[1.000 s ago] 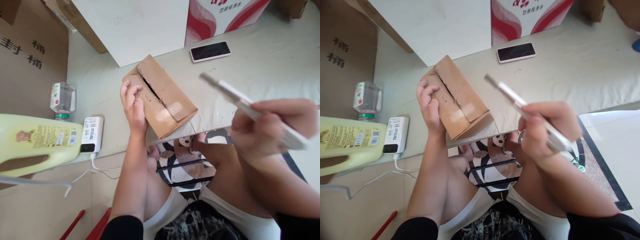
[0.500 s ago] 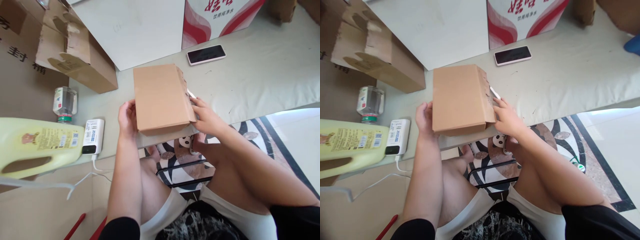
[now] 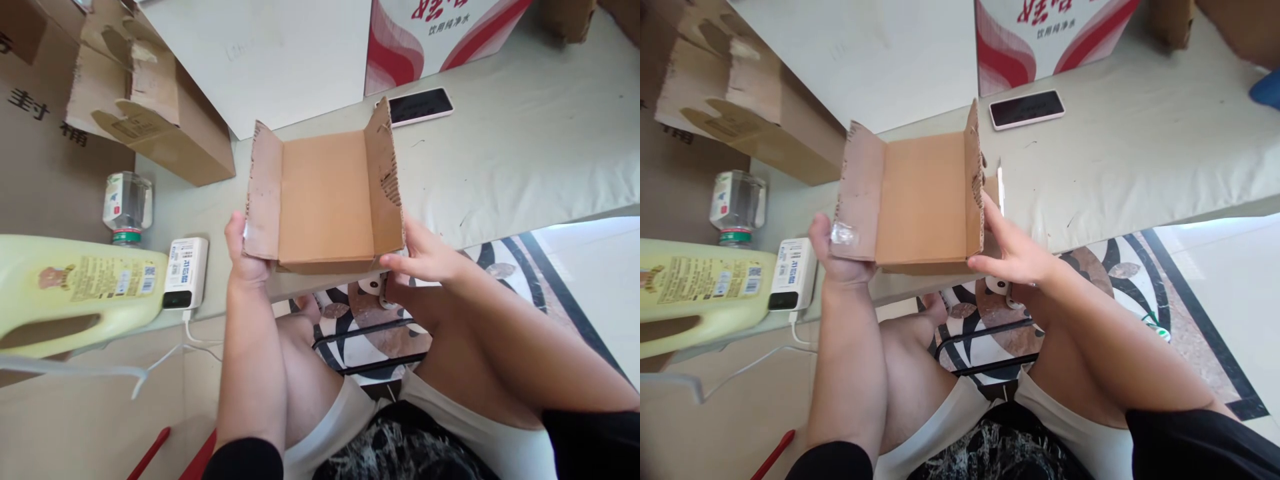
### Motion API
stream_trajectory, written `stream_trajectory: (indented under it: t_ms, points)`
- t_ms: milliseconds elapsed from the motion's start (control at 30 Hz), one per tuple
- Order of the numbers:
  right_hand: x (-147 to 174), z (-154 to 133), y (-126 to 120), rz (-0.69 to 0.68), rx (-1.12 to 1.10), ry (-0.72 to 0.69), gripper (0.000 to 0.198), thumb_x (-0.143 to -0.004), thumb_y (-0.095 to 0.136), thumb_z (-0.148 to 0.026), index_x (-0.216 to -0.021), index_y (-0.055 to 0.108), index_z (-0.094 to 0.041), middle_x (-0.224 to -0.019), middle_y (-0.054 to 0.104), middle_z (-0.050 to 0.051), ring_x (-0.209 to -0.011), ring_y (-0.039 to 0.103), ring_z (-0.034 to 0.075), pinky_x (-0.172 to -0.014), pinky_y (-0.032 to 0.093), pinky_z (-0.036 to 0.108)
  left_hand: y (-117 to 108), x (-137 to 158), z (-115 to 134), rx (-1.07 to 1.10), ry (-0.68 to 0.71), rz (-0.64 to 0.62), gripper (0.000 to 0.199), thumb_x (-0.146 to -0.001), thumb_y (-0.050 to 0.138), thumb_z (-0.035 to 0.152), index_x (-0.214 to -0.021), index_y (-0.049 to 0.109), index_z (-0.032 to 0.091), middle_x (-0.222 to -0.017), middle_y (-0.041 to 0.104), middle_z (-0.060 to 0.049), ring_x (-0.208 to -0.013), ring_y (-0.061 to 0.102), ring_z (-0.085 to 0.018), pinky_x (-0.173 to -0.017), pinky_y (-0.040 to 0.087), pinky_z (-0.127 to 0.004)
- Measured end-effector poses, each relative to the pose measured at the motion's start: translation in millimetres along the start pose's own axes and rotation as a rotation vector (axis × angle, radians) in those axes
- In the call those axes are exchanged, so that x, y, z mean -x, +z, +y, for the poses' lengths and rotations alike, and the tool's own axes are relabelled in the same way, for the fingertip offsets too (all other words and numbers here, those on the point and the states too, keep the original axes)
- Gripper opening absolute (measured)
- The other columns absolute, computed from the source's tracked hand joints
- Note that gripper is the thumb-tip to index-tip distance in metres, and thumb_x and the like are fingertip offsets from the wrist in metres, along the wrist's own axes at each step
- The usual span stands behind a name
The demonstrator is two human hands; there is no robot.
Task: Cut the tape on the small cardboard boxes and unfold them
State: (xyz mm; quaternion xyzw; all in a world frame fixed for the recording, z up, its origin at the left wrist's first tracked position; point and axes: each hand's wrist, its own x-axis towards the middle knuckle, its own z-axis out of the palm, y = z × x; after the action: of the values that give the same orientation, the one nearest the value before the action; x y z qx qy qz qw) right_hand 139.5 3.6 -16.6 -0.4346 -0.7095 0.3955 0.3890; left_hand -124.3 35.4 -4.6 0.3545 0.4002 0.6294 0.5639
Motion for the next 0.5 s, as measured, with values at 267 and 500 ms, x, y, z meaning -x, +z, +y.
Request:
stream_trajectory:
  t_ms: [267, 500]
  points:
    - [-7.1, -1.0, 4.1, 0.225, 0.161, 0.402, 0.046, -0.081, 0.065, -0.063, -0.09, 0.065, -0.018, -0.078, 0.07, 0.01, -0.076, 0.07, 0.028, -0.064, 0.058, 0.04, -13.7, -14.1, -9.9, -0.148, -0.116, 0.099, 0.065, -0.074, 0.056, 0.082, -0.084, 0.067, 0.019, -0.091, 0.073, -0.011, -0.118, 0.066, -0.035, -0.087, 0.06, -0.04]
    - [-5.4, 6.6, 6.8, 0.458, -0.18, 0.371, 0.04, -0.09, 0.058, -0.061, -0.1, 0.068, -0.024, -0.095, 0.074, 0.007, -0.095, 0.072, 0.027, -0.082, 0.06, 0.04, -29.4, -19.7, -4.4, -0.242, 0.026, 0.103, 0.023, -0.078, 0.072, 0.039, -0.075, 0.064, 0.018, -0.072, 0.063, -0.003, -0.085, 0.067, -0.021, -0.071, 0.055, -0.029]
